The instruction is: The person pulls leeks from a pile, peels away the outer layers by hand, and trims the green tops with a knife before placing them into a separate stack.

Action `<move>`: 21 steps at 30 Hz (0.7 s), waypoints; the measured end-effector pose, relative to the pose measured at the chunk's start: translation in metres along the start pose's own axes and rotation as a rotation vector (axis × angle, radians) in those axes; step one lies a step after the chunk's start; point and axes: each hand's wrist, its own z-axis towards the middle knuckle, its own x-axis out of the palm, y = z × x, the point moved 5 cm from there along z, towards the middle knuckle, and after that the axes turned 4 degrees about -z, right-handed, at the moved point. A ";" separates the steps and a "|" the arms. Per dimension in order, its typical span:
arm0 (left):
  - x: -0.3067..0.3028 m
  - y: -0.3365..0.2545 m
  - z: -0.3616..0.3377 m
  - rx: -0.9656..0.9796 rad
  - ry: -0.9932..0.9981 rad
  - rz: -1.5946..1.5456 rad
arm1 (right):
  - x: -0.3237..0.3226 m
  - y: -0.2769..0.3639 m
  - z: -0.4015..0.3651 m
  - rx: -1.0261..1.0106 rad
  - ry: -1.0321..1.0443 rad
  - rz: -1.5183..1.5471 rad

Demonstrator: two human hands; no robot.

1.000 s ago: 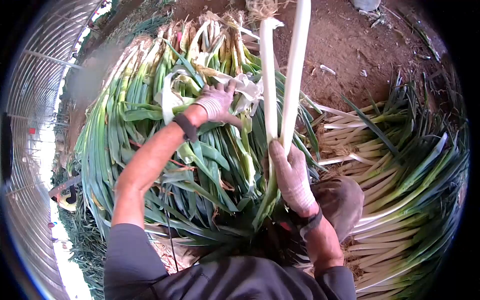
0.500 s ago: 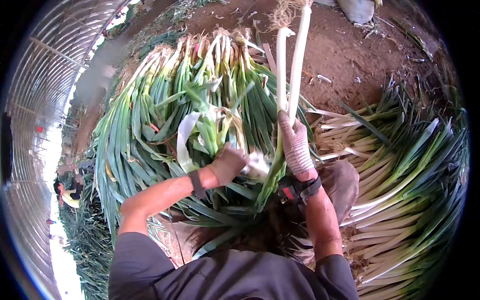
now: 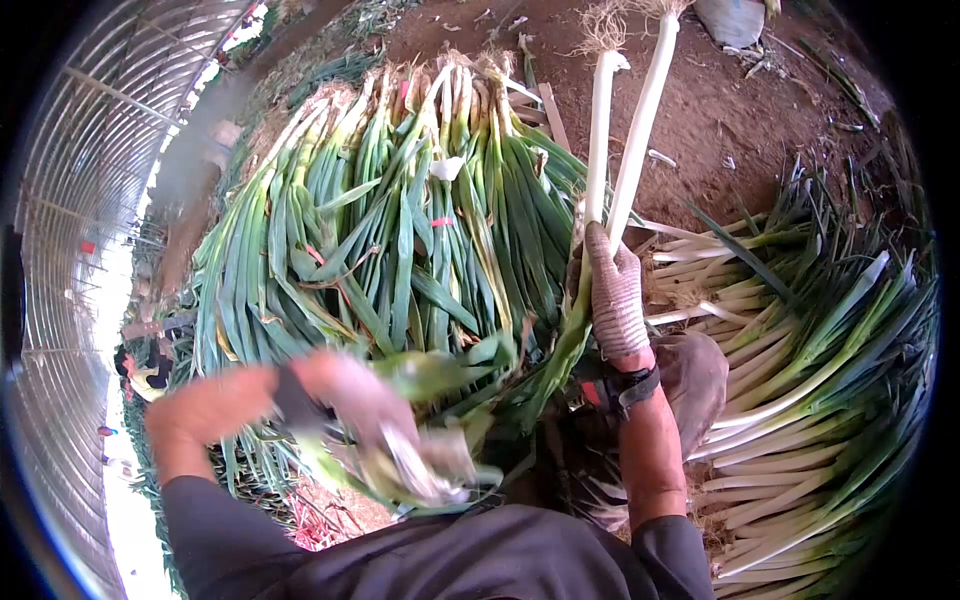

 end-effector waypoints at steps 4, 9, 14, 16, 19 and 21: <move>-0.167 0.142 -0.211 -0.682 -1.473 -0.009 | 0.001 -0.001 0.004 0.018 0.008 0.043; -0.179 0.100 -0.287 -0.239 -2.340 -0.004 | 0.001 -0.012 0.018 -0.017 -0.027 -0.054; -0.111 0.058 -0.063 -0.507 -1.552 0.322 | 0.013 -0.015 0.010 -0.028 0.062 -0.028; -0.100 0.082 -0.015 -0.647 -1.500 0.344 | 0.016 -0.020 0.010 -0.061 0.068 -0.076; -0.092 0.117 0.024 -0.746 -1.476 0.306 | 0.017 -0.029 0.012 -0.049 0.082 -0.104; -0.093 0.105 0.029 -0.754 -1.528 0.354 | 0.019 -0.033 0.013 -0.059 0.073 -0.113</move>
